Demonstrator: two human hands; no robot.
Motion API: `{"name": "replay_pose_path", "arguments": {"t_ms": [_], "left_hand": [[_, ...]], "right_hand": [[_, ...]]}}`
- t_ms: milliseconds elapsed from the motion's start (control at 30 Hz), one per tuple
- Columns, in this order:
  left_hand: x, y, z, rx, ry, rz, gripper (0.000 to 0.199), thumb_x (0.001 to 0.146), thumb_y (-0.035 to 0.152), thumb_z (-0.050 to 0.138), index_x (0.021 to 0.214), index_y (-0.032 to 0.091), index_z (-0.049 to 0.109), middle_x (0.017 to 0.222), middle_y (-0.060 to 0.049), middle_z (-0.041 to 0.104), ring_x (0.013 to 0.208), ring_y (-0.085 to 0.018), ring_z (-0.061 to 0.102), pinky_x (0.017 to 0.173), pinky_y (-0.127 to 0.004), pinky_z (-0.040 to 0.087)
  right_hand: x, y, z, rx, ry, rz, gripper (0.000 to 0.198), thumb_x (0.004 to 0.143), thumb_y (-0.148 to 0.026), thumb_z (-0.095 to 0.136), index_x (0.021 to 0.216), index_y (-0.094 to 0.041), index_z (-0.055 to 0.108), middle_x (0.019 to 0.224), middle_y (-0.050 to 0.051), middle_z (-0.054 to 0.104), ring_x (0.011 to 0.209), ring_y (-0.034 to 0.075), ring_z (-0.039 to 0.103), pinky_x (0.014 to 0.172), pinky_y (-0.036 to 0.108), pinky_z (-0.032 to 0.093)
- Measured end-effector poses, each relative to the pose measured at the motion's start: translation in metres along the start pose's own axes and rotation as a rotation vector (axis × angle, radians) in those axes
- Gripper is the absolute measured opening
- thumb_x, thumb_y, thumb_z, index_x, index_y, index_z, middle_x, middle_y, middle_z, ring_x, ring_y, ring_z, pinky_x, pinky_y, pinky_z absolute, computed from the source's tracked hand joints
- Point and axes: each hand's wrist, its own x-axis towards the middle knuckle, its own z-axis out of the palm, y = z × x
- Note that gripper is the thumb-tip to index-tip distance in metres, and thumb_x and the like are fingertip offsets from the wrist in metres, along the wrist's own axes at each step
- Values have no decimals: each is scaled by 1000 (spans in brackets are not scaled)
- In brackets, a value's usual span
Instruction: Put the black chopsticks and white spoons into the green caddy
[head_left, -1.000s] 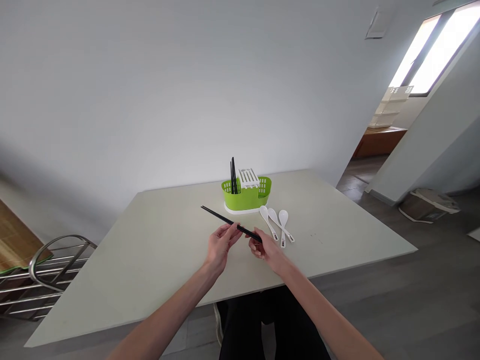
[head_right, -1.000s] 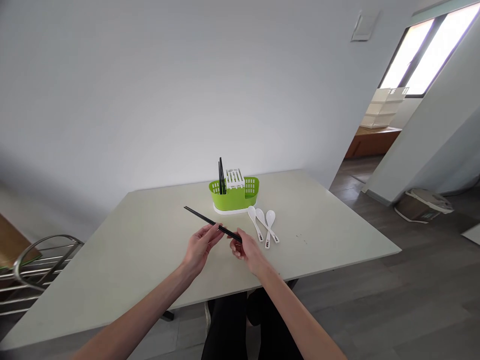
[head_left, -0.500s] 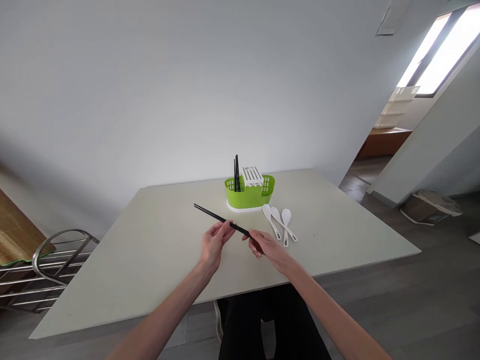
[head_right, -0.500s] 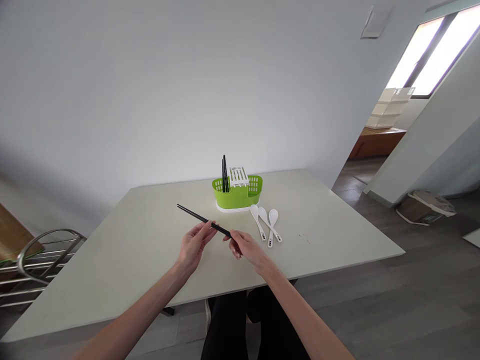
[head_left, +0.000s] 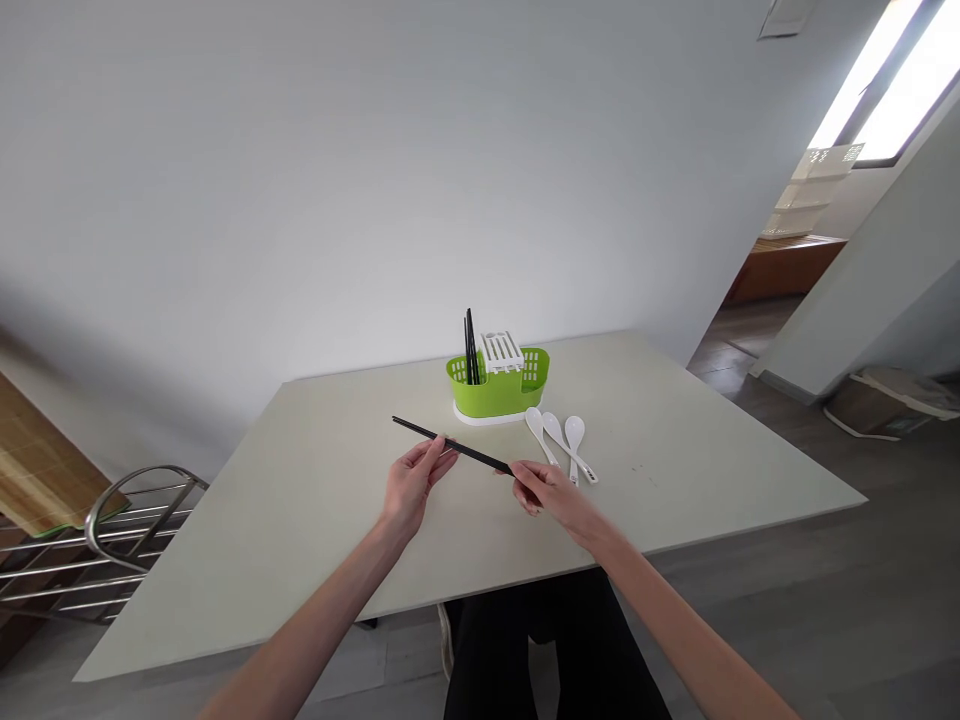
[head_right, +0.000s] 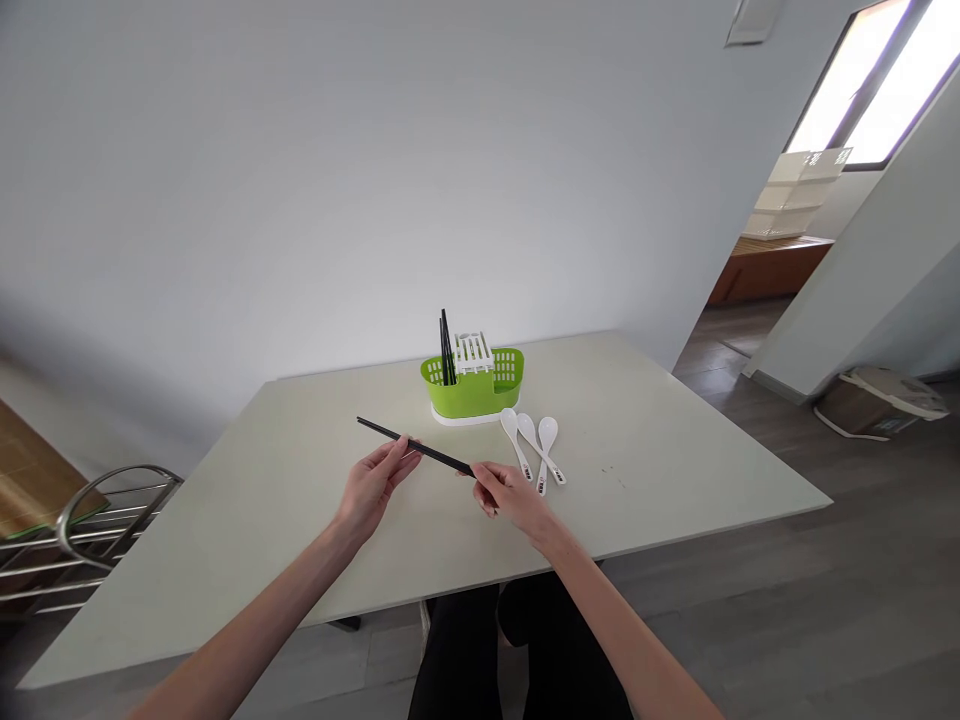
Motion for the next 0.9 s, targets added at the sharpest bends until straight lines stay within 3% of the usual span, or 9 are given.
{"name": "replay_pose_path", "arguments": {"t_ms": [100,300,500,667,900], "left_hand": [[0,1,5,29,5,2,22,81,30,89,91,12,80,106,-12,82,103,-25,78,117,-42,53],[0,4,23,69,-13,12,23,82,31,88,92,11,80,110,-14,81,107,-26,78,117,-40,53],[1,12,33,91,27,27,23,80,30,90,88,12,80,97,-11,81,101,-25,79,117,-42,54],[4,20,31,98,64,73,21,83,30,87,92,12,80,103,-11,82,103,-23,78,115,-38,55],[16,30,24,15,145,81,14,87,22,84,94,11,80,103,-10,82,101,-20,79,113,-33,56]], "right_hand": [[-3,-2,-6,21,5,1,52,91,-70,65,69,-22,63,63,-3,54,54,11,39,58,30,33],[-3,6,-20,172,4,44,46,89,-67,70,90,-21,71,72,-1,59,61,12,47,61,30,38],[4,0,-25,304,24,50,46,82,-63,80,74,-20,66,76,2,63,65,13,50,63,30,43],[9,-5,-26,375,-6,56,41,88,-59,76,91,-18,74,83,5,70,70,15,58,69,30,49],[8,-11,-33,324,72,40,42,93,-58,71,101,-17,79,90,9,75,76,18,65,75,33,55]]}}
